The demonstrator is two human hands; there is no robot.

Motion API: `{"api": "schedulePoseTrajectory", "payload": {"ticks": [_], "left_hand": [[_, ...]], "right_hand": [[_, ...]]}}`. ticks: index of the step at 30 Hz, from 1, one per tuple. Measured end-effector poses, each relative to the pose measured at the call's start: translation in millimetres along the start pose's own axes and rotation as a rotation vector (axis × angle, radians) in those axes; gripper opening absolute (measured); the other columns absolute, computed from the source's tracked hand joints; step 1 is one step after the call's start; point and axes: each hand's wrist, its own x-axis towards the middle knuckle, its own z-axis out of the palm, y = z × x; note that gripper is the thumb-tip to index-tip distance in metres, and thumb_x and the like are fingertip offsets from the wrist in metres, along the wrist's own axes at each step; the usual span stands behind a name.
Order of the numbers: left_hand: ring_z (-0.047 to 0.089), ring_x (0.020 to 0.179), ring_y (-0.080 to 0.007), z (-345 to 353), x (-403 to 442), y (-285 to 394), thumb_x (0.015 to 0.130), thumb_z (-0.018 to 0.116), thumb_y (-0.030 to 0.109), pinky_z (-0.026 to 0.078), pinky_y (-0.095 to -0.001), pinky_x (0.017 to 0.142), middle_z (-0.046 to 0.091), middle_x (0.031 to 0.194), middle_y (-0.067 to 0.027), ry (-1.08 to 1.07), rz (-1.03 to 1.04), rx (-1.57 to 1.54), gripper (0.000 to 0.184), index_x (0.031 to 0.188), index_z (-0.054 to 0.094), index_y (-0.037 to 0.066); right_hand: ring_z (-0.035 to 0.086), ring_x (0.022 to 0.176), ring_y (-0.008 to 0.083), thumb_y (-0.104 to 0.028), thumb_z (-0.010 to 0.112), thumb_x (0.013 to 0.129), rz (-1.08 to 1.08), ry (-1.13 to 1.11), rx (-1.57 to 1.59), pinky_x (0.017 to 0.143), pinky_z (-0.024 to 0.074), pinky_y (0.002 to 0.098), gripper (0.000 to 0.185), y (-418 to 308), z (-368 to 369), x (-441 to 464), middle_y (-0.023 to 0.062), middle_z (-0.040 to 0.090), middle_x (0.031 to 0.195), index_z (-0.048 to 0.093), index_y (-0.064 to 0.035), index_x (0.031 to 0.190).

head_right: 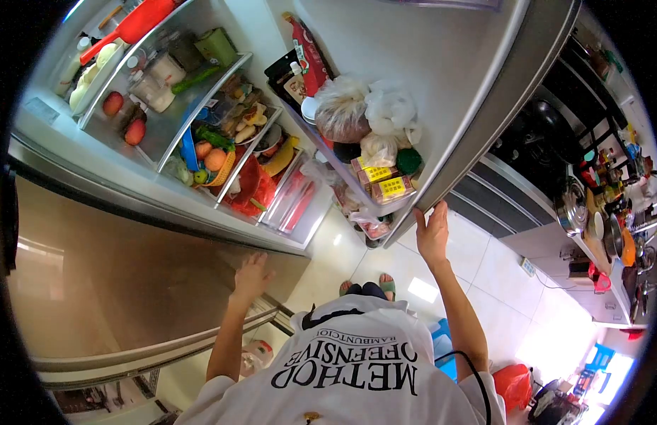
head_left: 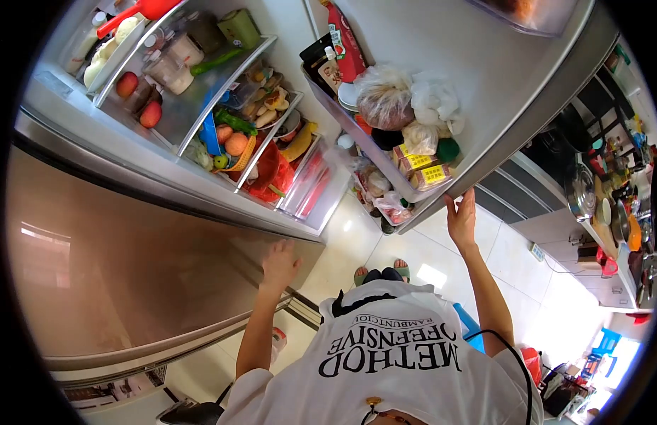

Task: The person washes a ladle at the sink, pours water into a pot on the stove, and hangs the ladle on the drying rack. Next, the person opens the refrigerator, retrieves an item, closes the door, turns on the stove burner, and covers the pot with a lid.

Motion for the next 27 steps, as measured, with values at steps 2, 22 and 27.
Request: {"api": "schedulePoseTrajectory", "payload": {"ticks": [2, 22, 27], "left_hand": [[0.040, 0.122, -0.0312, -4, -7, 15, 0.080, 0.062, 0.030, 0.039, -0.0536, 0.090, 0.046, 0.128, -0.0124, -0.026, -0.017, -0.002, 0.057, 0.129, 0.043, 0.009], [0.044, 0.119, -0.0333, 54, -24, 30, 0.082, 0.059, 0.035, 0.038, -0.0500, 0.093, 0.045, 0.131, -0.0150, -0.188, 0.207, -0.071, 0.056, 0.128, 0.044, 0.006], [0.043, 0.121, -0.0348, 47, -11, 63, 0.084, 0.058, 0.030, 0.038, -0.0463, 0.096, 0.042, 0.134, -0.0182, -0.210, 0.574, -0.619, 0.057, 0.130, 0.041, 0.002]], "right_hand": [[0.051, 0.092, 0.0410, -0.008, 0.059, 0.084, -0.015, -0.012, 0.014, 0.078, 0.0416, 0.0430, 0.030, -6, -13, 3, 0.0229, 0.052, 0.100, 0.041, 0.0005, 0.107], [0.055, 0.085, 0.0406, 0.007, 0.054, 0.068, 0.005, -0.186, -0.030, 0.071, 0.0490, 0.0418, 0.036, -58, -6, -51, 0.0239, 0.053, 0.096, 0.044, 0.0046, 0.102], [0.059, 0.083, 0.0368, 0.008, 0.050, 0.069, -0.086, -0.341, -0.017, 0.069, 0.0509, 0.0388, 0.032, -92, 9, -66, 0.0213, 0.057, 0.093, 0.049, 0.0045, 0.101]]}}
